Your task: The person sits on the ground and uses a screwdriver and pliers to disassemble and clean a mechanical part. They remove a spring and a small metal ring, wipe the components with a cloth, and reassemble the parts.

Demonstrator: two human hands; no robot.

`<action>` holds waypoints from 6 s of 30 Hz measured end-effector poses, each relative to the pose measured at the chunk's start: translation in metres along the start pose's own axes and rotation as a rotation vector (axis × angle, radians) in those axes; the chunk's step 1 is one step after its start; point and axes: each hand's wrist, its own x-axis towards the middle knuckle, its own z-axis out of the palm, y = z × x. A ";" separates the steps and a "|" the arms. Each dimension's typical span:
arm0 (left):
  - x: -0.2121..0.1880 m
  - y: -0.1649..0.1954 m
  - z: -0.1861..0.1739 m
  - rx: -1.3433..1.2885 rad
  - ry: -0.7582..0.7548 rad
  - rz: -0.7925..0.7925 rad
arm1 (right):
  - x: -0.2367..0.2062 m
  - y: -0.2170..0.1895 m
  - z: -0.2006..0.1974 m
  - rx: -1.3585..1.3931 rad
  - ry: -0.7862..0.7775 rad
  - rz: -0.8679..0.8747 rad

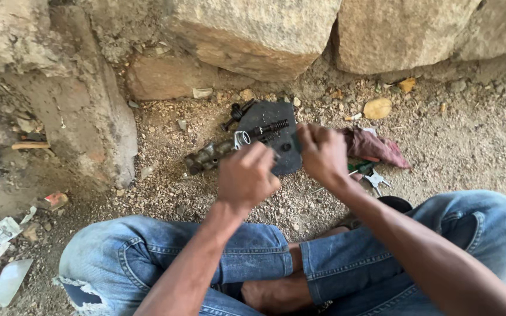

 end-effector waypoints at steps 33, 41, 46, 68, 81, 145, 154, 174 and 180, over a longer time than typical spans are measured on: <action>-0.005 -0.005 0.000 -0.064 -0.024 -0.066 | 0.003 0.000 -0.007 -0.150 0.032 -0.080; 0.005 -0.011 -0.013 -0.043 -0.006 -0.047 | -0.001 -0.006 0.000 0.001 -0.061 0.026; 0.005 0.007 -0.015 -0.057 -0.043 0.153 | 0.003 -0.008 0.002 -0.056 -0.090 0.055; 0.014 0.006 -0.024 -0.912 -0.002 -0.436 | 0.002 0.017 -0.001 0.865 -0.366 0.038; 0.020 0.009 0.000 -1.413 0.316 -1.203 | -0.008 -0.007 -0.002 0.332 -0.161 0.132; 0.029 0.052 -0.013 -1.230 0.264 -1.372 | -0.014 0.002 0.048 0.266 -0.021 0.016; 0.026 0.031 -0.014 -1.511 0.184 -1.222 | 0.016 0.005 -0.008 0.496 0.012 0.053; 0.016 0.028 0.002 -1.552 0.377 -1.293 | -0.008 0.008 0.027 0.308 -0.130 0.063; 0.014 0.039 0.004 -1.624 0.404 -1.296 | -0.010 0.014 0.040 0.108 0.105 -0.145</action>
